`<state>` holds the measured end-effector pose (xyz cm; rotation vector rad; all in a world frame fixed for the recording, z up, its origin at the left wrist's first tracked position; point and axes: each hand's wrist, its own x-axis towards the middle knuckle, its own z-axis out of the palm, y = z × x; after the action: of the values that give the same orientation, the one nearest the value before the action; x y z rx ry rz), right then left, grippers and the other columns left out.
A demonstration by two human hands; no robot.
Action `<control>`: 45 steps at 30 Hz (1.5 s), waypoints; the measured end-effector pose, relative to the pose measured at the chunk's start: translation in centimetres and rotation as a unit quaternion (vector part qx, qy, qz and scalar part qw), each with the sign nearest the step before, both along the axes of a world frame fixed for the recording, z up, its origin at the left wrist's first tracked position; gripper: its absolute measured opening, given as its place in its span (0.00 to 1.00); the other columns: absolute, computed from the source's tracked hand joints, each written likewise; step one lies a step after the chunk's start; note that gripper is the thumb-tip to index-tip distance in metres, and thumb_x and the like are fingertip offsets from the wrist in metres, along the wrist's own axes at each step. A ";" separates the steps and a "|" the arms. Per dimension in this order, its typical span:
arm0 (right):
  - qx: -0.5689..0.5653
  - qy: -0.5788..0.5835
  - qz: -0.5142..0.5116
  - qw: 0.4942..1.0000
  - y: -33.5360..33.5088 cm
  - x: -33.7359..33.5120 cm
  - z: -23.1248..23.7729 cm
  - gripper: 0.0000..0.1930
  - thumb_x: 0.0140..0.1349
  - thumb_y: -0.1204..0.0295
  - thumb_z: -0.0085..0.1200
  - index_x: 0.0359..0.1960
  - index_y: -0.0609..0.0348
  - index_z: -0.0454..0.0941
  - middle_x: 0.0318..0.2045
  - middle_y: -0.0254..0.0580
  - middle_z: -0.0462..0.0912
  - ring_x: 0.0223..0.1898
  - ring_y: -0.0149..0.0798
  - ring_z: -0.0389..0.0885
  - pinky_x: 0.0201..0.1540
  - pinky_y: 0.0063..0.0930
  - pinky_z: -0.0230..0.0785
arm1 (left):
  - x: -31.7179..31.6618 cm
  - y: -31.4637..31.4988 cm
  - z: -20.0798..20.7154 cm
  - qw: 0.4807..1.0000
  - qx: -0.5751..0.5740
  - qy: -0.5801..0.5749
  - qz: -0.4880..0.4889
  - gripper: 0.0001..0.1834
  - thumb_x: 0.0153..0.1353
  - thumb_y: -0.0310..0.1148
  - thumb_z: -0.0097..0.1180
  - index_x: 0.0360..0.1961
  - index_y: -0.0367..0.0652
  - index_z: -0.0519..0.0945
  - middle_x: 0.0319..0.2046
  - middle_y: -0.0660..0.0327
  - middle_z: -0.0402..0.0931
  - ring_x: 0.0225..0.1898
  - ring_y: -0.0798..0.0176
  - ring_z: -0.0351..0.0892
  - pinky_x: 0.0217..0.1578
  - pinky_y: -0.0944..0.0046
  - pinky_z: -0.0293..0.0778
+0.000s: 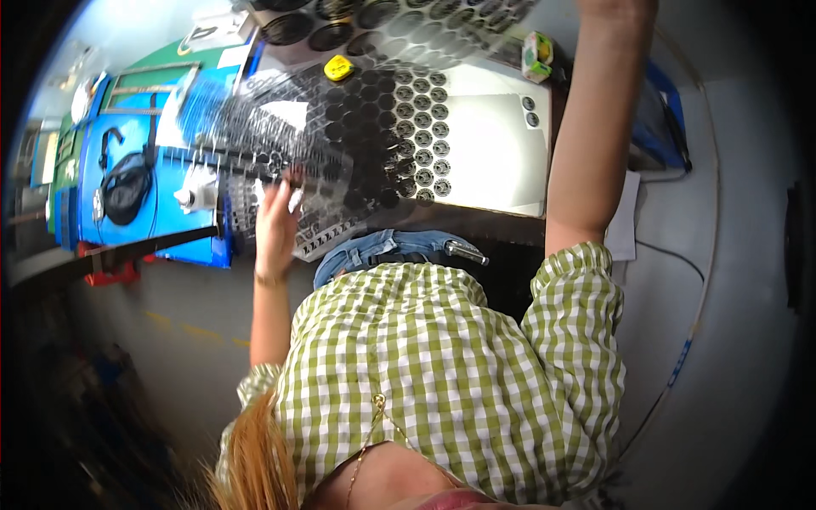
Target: The recorder is inspecting and comparing circular metal components on a light table using transparent master sheets.
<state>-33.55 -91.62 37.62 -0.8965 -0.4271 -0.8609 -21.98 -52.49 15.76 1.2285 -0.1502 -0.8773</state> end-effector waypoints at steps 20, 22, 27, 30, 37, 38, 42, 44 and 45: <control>0.158 0.041 0.027 0.986 -1.5 -9.3 -4.5 0.14 0.58 0.81 0.38 0.47 0.70 0.66 0.44 0.53 0.72 0.43 0.41 0.74 0.40 0.25 0.74 | 6.5 15.7 -3.0 0.995 0.055 0.025 -0.078 0.15 0.55 0.32 0.47 0.42 0.33 0.70 0.42 0.53 0.72 0.39 0.62 0.74 0.40 0.66 0.70; 0.170 0.050 0.011 0.984 -2.0 -9.5 -5.3 0.14 0.58 0.81 0.38 0.47 0.70 0.66 0.44 0.53 0.72 0.44 0.41 0.74 0.40 0.25 0.73 | 4.1 14.9 -1.7 0.974 0.202 0.062 -0.078 0.06 0.56 0.29 0.45 0.32 0.38 0.73 0.31 0.60 0.76 0.29 0.68 0.77 0.26 0.73 0.73; 0.168 0.075 0.026 0.983 -1.6 -8.2 -5.7 0.15 0.58 0.82 0.38 0.47 0.71 0.65 0.45 0.52 0.72 0.45 0.40 0.73 0.44 0.26 0.72 | 3.1 17.3 -7.5 0.946 0.304 0.110 -0.041 0.05 0.59 0.29 0.42 0.34 0.39 0.69 0.31 0.55 0.76 0.31 0.60 0.78 0.30 0.68 0.75; 0.174 0.083 0.035 0.981 -1.8 -7.7 -6.1 0.16 0.58 0.82 0.38 0.49 0.71 0.64 0.46 0.51 0.72 0.46 0.40 0.73 0.45 0.25 0.71 | 2.8 16.6 -9.3 0.952 0.277 0.126 -0.013 0.05 0.59 0.28 0.41 0.31 0.39 0.68 0.31 0.55 0.75 0.31 0.58 0.78 0.32 0.66 0.75; 0.175 0.091 0.033 0.980 -1.4 -8.3 -6.7 0.16 0.59 0.81 0.36 0.49 0.71 0.63 0.48 0.49 0.70 0.49 0.39 0.71 0.45 0.25 0.71 | 2.9 14.4 -11.0 0.978 0.191 0.076 0.046 0.10 0.60 0.36 0.45 0.30 0.38 0.70 0.24 0.61 0.73 0.26 0.67 0.75 0.26 0.72 0.72; 0.170 0.093 0.033 0.980 -1.0 -8.5 -6.9 0.16 0.59 0.81 0.36 0.50 0.71 0.63 0.49 0.49 0.70 0.49 0.38 0.70 0.45 0.24 0.71 | 3.6 15.1 -10.7 0.951 0.303 0.062 0.008 0.17 0.59 0.43 0.47 0.31 0.37 0.70 0.23 0.61 0.73 0.22 0.66 0.75 0.23 0.70 0.72; 0.169 0.104 -0.006 0.980 -1.1 -10.4 -7.4 0.16 0.59 0.80 0.37 0.50 0.71 0.62 0.50 0.48 0.68 0.51 0.38 0.69 0.44 0.23 0.71 | 5.6 13.4 -5.5 0.835 0.525 -0.033 -0.164 0.31 0.54 0.54 0.48 0.16 0.31 0.73 0.15 0.51 0.75 0.17 0.59 0.78 0.17 0.66 0.74; 0.170 0.101 -0.018 0.980 -0.8 -10.8 -7.0 0.16 0.59 0.80 0.37 0.50 0.71 0.61 0.51 0.48 0.67 0.51 0.38 0.69 0.44 0.23 0.72 | 6.6 12.3 -3.9 0.804 0.545 -0.158 -0.175 0.25 0.55 0.49 0.50 0.17 0.33 0.74 0.13 0.54 0.74 0.16 0.62 0.76 0.19 0.67 0.71; 0.169 0.099 -0.023 0.980 -0.5 -10.7 -6.7 0.16 0.59 0.80 0.38 0.50 0.71 0.61 0.51 0.48 0.67 0.51 0.37 0.69 0.44 0.23 0.72 | 7.1 11.6 -3.6 0.789 0.530 -0.255 -0.177 0.23 0.55 0.46 0.50 0.19 0.34 0.75 0.12 0.55 0.73 0.16 0.63 0.76 0.19 0.67 0.70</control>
<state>-44.25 -92.14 30.90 -0.6691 -0.0827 -0.8461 -14.91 -40.89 12.12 2.5688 -0.3565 -0.9465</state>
